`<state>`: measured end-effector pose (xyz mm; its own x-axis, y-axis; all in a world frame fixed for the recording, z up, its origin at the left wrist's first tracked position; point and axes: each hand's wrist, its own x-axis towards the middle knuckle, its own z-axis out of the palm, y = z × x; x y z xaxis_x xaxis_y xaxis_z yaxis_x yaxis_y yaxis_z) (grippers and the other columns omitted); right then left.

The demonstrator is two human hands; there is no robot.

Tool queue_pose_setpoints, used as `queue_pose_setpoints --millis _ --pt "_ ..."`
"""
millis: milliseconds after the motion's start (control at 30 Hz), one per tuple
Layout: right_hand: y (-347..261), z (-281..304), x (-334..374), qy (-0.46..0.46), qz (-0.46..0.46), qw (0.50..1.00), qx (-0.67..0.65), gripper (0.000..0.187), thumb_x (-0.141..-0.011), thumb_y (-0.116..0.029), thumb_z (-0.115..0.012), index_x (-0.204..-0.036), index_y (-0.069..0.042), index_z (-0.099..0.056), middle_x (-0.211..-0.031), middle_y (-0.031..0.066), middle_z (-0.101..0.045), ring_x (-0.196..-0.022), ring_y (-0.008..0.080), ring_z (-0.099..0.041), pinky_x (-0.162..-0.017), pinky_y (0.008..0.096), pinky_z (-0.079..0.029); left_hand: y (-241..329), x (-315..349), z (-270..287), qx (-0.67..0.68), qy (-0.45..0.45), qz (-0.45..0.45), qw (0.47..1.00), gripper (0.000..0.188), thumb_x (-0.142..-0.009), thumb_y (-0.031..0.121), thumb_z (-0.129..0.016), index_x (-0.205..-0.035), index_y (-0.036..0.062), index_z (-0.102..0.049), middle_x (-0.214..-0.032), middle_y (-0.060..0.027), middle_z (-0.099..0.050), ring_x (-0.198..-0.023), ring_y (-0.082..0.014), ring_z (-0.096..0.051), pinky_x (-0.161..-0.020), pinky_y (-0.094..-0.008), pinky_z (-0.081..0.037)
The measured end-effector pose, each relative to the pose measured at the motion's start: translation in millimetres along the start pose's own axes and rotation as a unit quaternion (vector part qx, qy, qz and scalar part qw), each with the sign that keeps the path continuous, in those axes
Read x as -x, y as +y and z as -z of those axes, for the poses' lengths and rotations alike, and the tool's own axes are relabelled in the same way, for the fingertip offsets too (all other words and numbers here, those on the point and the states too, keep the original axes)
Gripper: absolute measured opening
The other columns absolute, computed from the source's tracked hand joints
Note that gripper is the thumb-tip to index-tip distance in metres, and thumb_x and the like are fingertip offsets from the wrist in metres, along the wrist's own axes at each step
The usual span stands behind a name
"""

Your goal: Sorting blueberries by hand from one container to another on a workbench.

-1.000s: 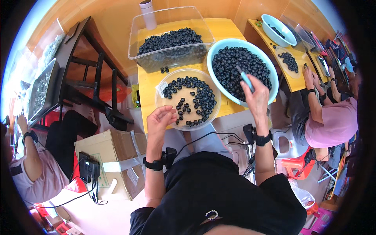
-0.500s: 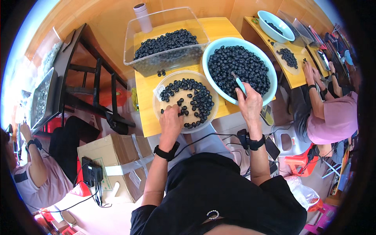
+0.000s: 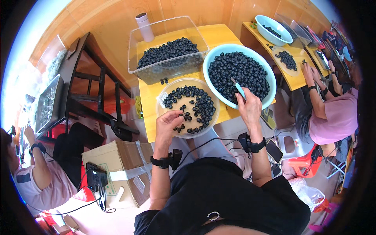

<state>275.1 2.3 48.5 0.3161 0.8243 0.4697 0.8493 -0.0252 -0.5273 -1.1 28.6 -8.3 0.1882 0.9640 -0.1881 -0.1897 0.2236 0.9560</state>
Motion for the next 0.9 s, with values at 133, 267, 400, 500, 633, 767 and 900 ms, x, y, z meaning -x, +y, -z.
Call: queue_pose_setpoints --millis 133,267,400,500,633,767,900 --pt "3 1 -1 -0.016 -0.008 1.0 -0.025 0.015 -0.081 -0.015 -0.064 -0.092 -0.004 -0.064 -0.071 0.0161 -0.063 -0.064 0.0325 -0.063 -0.058 0.0401 -0.046 6 10 0 0.181 -0.031 0.023 0.983 0.022 -0.084 -0.001 -0.061 -0.106 -0.0006 -0.063 -0.094 -0.0095 -0.066 -0.081 -0.017 -0.066 -0.072 -0.0268 -0.056" --pt "-13 11 9 -0.082 -0.035 0.98 -0.176 0.02 -0.082 -0.017 -0.064 -0.095 -0.001 -0.066 -0.063 0.0119 -0.059 -0.055 0.0186 -0.057 -0.055 0.0309 -0.044 12 20 -9 0.295 -0.055 0.042 0.953 0.026 -0.085 -0.001 -0.059 -0.111 0.0002 -0.06 -0.098 -0.0101 -0.064 -0.085 -0.019 -0.065 -0.075 -0.0263 -0.056" --pt "-36 9 35 -0.167 -0.021 0.952 -0.255 0.023 -0.085 -0.02 -0.062 -0.097 -0.001 -0.066 -0.067 0.0122 -0.061 -0.056 0.0197 -0.058 -0.055 0.0311 -0.044 8 20 -14 0.351 -0.142 0.029 0.925 0.027 -0.085 0.001 -0.06 -0.112 0.0026 -0.058 -0.097 -0.0078 -0.062 -0.087 -0.0162 -0.062 -0.073 -0.0224 -0.053" --pt "-48 4 42 -0.221 -0.006 0.937 -0.271 0.024 -0.087 -0.022 -0.061 -0.099 -0.002 -0.065 -0.071 0.0139 -0.064 -0.06 0.0236 -0.062 -0.057 0.0327 -0.046 7 21 -18 0.36 -0.181 0.031 0.915 0.029 -0.085 0.002 -0.061 -0.114 0.0041 -0.057 -0.096 -0.006 -0.061 -0.086 -0.0138 -0.06 -0.073 -0.0215 -0.051" --pt "-54 6 41 -0.237 0.036 0.932 -0.27 0.024 -0.087 -0.021 -0.061 -0.099 -0.001 -0.065 -0.078 0.0158 -0.065 -0.065 0.0283 -0.064 -0.058 0.0346 -0.048 8 24 -25 0.367 -0.19 0.032 0.91 0.027 -0.085 0.002 -0.061 -0.112 0.0039 -0.058 -0.096 -0.006 -0.061 -0.086 -0.0125 -0.059 -0.075 -0.0229 -0.051" --pt "-55 4 46 -0.225 0.117 0.93 -0.266 0.022 -0.084 -0.018 -0.065 -0.098 -0.001 -0.065 -0.083 0.0143 -0.067 -0.064 0.0287 -0.064 -0.056 0.0345 -0.049 8 27 -30 0.352 -0.166 0.049 0.92 0.024 -0.085 0.003 -0.062 -0.108 0.0033 -0.058 -0.096 -0.0066 -0.063 -0.083 -0.0117 -0.06 -0.075 -0.0221 -0.051" --pt "-61 6 47 -0.246 0.136 0.926 -0.252 0.021 -0.082 -0.016 -0.067 -0.097 -0.002 -0.065 -0.085 0.0134 -0.067 -0.062 0.0278 -0.063 -0.055 0.0341 -0.05 9 27 -31 0.355 -0.177 0.056 0.916 0.024 -0.085 0.003 -0.063 -0.108 0.0032 -0.056 -0.095 -0.0069 -0.063 -0.079 -0.0114 -0.062 -0.073 -0.0215 -0.052"
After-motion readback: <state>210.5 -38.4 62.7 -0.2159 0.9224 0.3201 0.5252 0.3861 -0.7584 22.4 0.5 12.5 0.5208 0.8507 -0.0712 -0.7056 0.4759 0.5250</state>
